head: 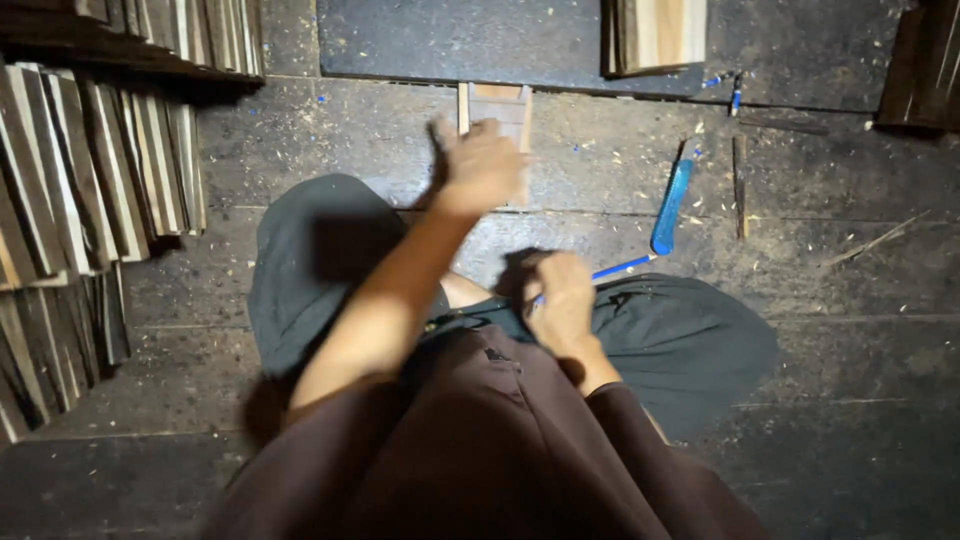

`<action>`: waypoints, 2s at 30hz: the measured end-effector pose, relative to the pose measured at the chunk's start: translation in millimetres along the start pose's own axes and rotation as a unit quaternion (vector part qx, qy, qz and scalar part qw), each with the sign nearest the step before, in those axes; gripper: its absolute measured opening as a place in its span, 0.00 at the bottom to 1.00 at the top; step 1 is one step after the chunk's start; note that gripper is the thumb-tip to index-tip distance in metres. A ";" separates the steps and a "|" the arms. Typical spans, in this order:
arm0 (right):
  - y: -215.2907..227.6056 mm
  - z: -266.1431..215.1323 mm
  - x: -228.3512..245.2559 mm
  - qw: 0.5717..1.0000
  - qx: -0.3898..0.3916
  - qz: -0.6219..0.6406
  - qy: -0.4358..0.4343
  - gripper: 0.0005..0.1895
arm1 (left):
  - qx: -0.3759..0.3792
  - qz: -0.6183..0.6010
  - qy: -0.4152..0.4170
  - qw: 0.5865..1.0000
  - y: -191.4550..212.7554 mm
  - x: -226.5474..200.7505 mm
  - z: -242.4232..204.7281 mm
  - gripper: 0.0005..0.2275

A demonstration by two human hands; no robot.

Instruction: The person is using a pen to mark lines on small wooden boards, likely for cutting or assembly reference.

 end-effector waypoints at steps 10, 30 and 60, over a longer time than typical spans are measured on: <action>-9.9 -17.6 -127.0 0.980 0.076 -0.042 -0.179 0.20 | 0.075 -0.046 -0.135 0.987 -78.2 -62.4 -195.9 0.19; 14.9 -24.8 -137.4 0.978 -0.102 0.046 -0.173 0.05 | -0.019 -0.200 -0.017 0.979 -118.9 -102.5 -190.3 0.07; 39.6 -8.6 -152.6 0.979 -0.138 0.105 -0.110 0.03 | 0.025 -0.290 0.101 0.951 -101.3 -24.1 -186.3 0.10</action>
Point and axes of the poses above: each hand's wrist, its own z-axis towards the middle knuckle, its own y-axis out of the back of the hand, x = y × z, the point moved 8 cm from there along z, towards the middle knuckle, and after that the axes turned 3 degrees about -y, right-handed, at the moved point
